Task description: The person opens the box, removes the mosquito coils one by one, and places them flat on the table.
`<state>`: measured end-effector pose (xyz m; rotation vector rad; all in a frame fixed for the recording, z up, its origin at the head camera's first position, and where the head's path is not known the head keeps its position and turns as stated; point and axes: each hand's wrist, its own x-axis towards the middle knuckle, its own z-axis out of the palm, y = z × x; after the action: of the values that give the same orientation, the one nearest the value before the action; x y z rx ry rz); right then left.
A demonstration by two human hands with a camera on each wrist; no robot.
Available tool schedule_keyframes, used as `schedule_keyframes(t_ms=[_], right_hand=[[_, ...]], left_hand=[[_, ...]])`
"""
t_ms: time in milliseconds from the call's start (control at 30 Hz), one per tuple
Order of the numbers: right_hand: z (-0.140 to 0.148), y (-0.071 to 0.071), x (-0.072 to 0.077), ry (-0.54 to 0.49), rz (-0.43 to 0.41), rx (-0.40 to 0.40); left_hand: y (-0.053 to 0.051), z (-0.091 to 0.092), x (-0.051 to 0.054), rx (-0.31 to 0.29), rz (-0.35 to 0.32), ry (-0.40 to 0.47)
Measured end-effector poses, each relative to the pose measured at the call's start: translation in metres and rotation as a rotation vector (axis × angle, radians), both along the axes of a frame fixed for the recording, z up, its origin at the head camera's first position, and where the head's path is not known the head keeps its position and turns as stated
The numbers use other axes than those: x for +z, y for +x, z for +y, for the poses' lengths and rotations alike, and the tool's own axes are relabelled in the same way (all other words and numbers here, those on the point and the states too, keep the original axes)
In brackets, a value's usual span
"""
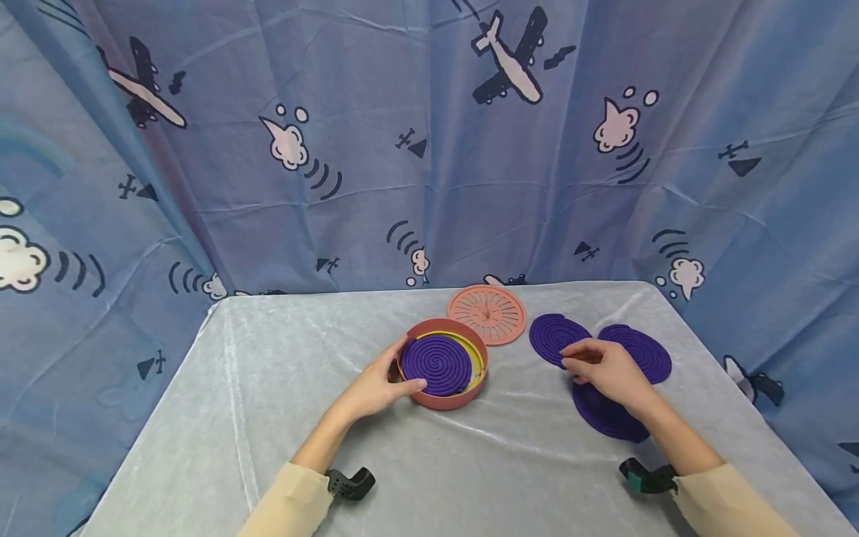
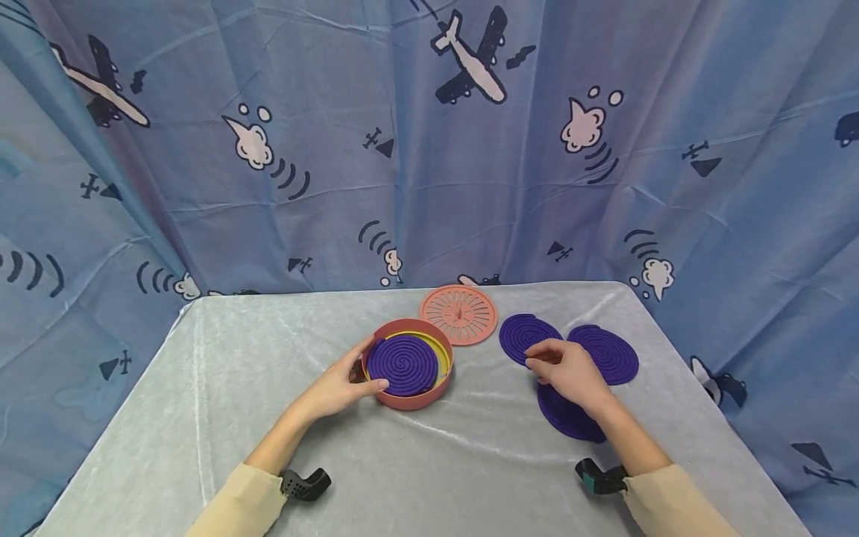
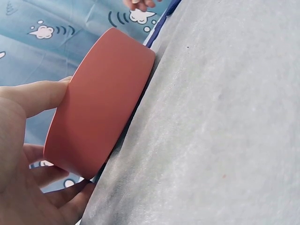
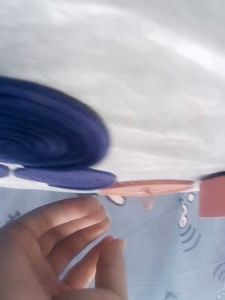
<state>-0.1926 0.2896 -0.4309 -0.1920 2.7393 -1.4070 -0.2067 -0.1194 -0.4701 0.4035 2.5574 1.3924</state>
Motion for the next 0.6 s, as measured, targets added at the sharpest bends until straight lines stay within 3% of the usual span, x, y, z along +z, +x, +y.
schedule_keyframes(t_ms=[600], right_hand=[[-0.057,-0.014,0.001,-0.165,0.028,0.077]], left_hand=[[0.0,0.0,-0.001,0.002,-0.006,0.004]])
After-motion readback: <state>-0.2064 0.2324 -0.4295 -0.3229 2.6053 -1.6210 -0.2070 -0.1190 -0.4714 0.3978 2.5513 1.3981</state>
